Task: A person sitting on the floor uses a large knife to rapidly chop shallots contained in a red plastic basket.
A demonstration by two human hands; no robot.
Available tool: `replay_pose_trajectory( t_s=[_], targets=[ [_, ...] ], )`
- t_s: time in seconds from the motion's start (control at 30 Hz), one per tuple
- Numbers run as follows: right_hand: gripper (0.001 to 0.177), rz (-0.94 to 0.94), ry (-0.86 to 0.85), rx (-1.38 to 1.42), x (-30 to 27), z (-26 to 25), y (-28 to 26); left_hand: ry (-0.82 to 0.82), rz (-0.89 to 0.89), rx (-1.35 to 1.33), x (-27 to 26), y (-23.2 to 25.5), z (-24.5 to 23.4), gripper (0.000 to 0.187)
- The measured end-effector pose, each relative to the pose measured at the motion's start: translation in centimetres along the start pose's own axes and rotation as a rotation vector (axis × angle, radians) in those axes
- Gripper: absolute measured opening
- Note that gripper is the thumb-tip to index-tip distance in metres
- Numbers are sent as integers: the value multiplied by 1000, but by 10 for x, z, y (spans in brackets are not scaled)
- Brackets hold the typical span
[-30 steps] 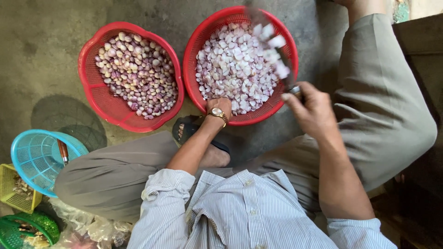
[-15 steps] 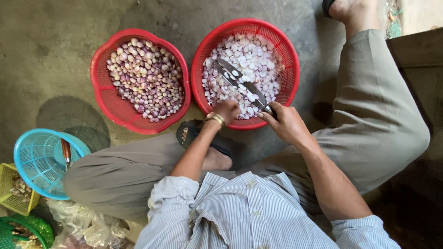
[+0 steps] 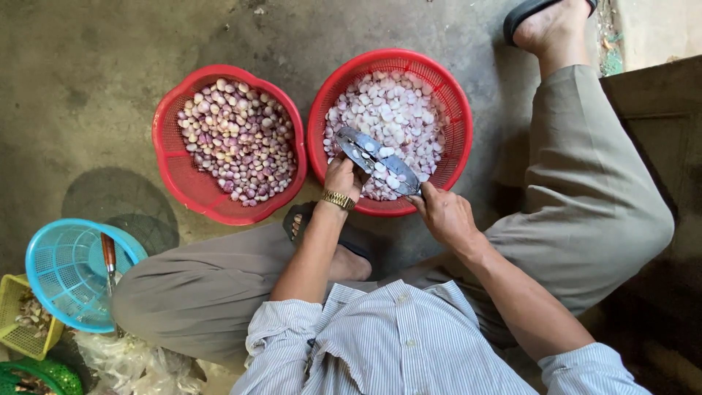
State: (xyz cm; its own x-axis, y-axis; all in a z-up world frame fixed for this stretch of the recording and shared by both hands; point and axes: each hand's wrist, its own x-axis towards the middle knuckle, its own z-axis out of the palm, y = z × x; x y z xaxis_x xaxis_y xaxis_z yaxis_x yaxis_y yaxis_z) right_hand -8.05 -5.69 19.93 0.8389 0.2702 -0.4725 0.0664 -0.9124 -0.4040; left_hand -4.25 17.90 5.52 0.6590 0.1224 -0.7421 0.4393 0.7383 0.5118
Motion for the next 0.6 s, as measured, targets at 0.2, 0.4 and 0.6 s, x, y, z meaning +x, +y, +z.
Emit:
replay_pose_trajectory(
  t_s=[0.2,0.4,0.6],
  targets=[
    [40,-4,16,-48,12,5,7,61,56,93,11,-25,-9,19],
    [40,80,69,-23,22,7,15,-127,-125,-20,-27,3,25,40],
    [43,61,11,-40,12,8,12,-13,-112,93,-33,19,24,39]
  ],
)
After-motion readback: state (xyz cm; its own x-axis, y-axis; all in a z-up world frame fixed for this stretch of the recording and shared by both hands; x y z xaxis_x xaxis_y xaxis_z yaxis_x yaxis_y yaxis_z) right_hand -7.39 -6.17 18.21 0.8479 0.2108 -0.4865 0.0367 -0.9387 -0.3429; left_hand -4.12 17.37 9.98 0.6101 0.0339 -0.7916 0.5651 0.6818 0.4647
